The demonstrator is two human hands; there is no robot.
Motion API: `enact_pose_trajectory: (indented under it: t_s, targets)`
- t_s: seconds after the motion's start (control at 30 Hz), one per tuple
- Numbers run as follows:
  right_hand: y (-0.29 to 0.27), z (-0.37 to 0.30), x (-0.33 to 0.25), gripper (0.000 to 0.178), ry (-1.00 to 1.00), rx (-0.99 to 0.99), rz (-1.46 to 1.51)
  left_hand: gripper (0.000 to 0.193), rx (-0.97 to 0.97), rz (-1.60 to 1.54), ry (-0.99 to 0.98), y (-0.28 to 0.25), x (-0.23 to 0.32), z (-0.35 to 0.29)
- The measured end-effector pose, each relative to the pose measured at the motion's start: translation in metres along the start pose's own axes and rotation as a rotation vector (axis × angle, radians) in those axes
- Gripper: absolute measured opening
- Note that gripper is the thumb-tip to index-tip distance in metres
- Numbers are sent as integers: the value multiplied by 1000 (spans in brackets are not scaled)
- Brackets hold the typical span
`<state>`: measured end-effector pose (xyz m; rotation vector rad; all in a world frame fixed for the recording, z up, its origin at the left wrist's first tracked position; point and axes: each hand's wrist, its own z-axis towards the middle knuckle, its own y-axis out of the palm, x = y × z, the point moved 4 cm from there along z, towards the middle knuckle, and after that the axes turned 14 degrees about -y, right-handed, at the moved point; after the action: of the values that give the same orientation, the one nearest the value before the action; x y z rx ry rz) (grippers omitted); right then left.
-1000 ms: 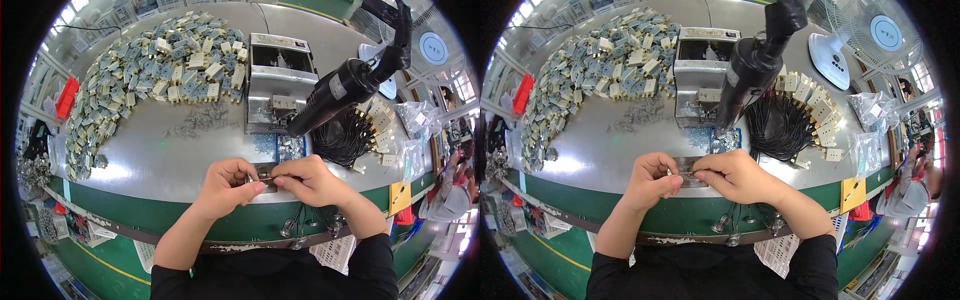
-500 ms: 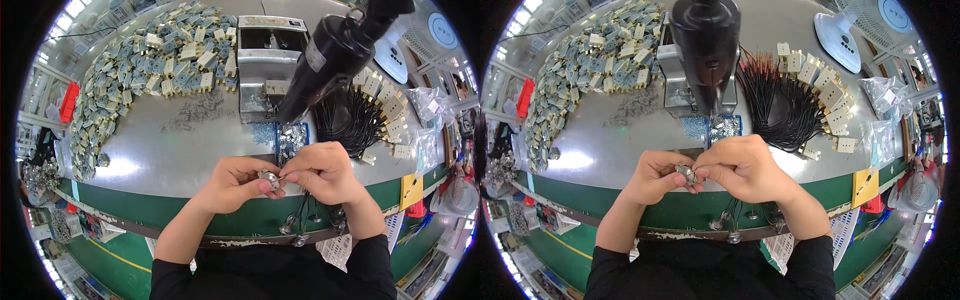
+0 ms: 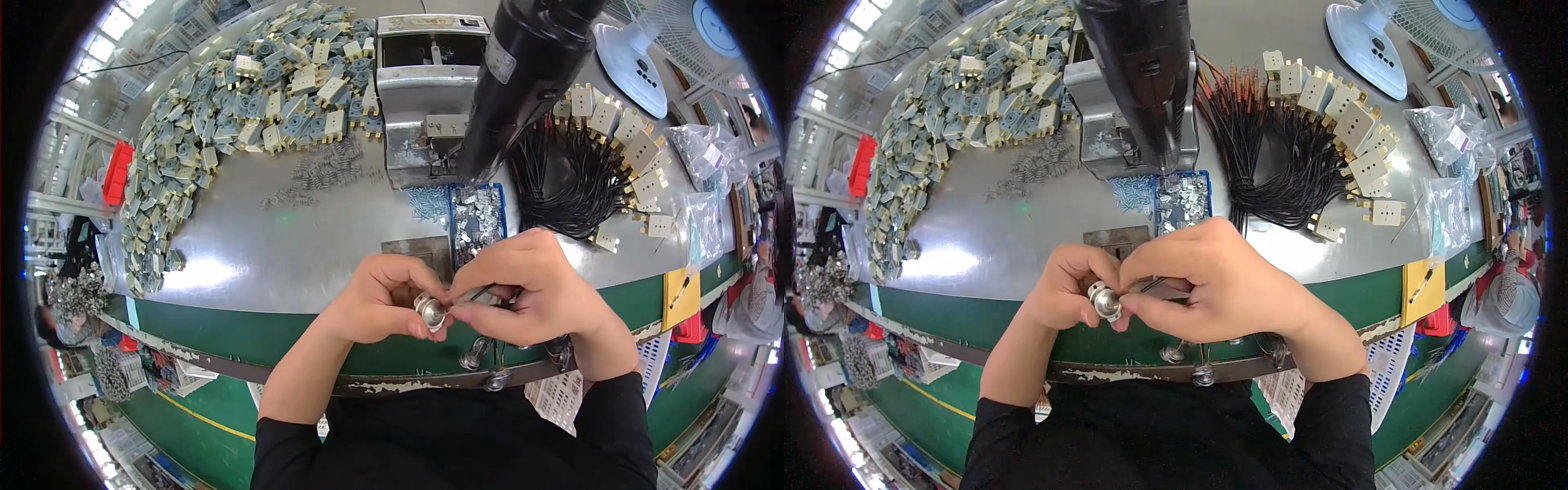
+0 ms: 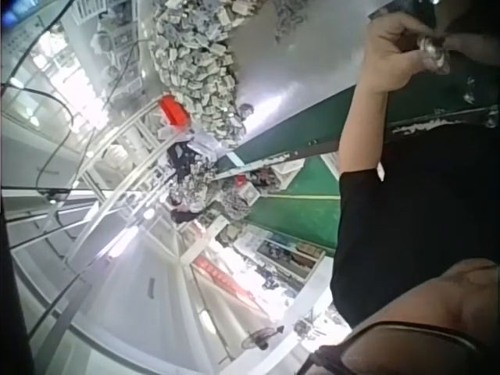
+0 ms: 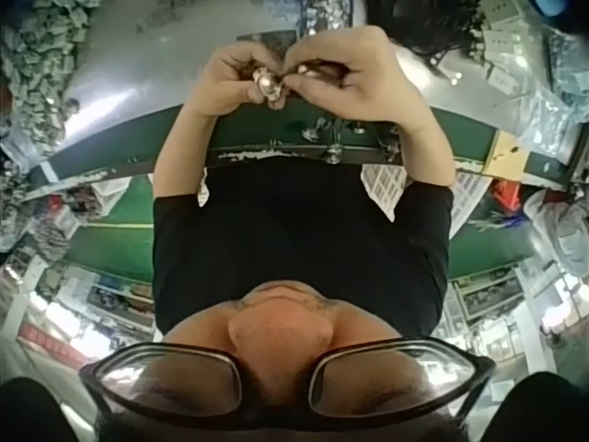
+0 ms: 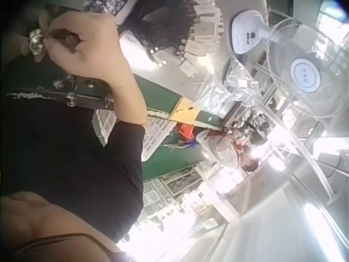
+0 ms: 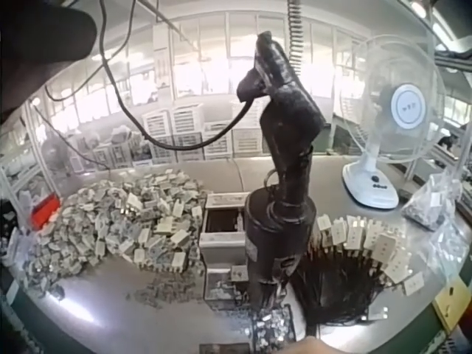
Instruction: Assembling small electronic components and fastening them with an electric screwdriver.
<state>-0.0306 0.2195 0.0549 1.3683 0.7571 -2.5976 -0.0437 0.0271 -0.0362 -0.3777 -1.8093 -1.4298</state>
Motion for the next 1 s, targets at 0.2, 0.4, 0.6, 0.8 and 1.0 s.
enact_pose_trajectory:
  t_s: [0.2,0.4,0.6,0.8,1.0]
  targets:
    - [10,-1,-1,11,-148,-18,-158,45,97,90,133,-5,-4,1]
    - [13,-4,2,12,-175,21,-229,46,292,369,364,-3,2,-1]
    - [17,-5,3,13,-292,68,-304,47,475,669,611,4,10,-5]
    - [24,-7,2,17,-365,104,-483,42,643,902,738,10,10,-11]
    - [18,-3,-1,22,-289,167,-469,19,713,854,530,9,18,-12]
